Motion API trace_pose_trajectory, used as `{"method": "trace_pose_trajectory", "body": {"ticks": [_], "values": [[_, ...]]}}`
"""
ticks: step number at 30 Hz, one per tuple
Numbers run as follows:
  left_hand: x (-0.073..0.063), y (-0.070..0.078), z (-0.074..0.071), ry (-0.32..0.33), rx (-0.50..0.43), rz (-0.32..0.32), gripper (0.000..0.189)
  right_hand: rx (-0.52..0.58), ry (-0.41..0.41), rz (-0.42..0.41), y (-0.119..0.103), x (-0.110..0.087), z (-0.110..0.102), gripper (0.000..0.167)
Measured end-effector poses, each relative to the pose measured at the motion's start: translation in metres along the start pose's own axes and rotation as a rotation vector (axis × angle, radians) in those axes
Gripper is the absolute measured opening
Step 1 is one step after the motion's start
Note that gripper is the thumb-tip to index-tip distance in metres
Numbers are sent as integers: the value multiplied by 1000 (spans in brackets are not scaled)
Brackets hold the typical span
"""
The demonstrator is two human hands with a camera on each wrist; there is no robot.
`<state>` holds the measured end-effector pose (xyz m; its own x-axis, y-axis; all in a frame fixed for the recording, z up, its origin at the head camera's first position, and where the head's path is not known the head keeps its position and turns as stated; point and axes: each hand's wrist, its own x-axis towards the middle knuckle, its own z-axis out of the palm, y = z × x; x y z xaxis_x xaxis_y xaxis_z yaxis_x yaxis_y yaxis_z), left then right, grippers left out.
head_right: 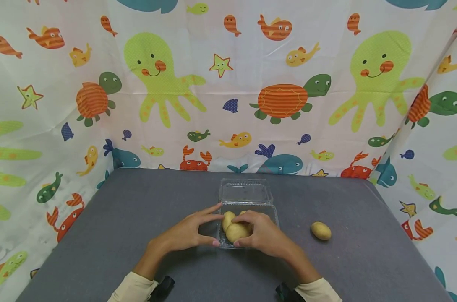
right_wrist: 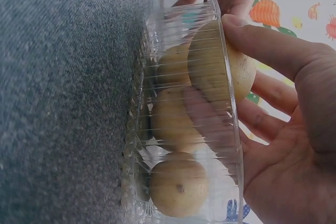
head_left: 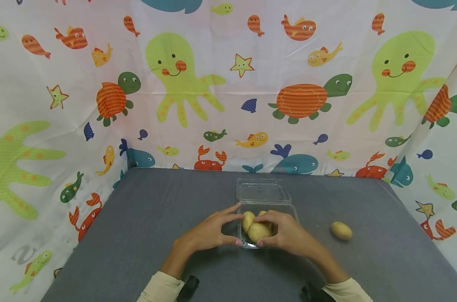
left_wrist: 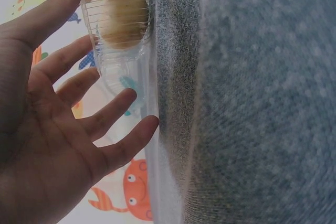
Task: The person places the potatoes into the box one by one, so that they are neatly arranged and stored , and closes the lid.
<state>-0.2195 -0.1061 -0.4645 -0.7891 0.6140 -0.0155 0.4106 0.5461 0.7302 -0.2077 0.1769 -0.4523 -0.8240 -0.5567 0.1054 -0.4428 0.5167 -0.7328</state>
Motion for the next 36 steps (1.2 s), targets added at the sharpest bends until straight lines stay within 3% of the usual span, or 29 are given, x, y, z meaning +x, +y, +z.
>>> {"method": "trace_pose_trajectory", "body": {"ticks": [29,36], "values": [[-1,1,-1,-5,-14,-7,77,-7,-47,-2,1,3,2,55],[0,0,0,-2,-10,1,78,21,-51,-16,-2,3,3,47]]}}
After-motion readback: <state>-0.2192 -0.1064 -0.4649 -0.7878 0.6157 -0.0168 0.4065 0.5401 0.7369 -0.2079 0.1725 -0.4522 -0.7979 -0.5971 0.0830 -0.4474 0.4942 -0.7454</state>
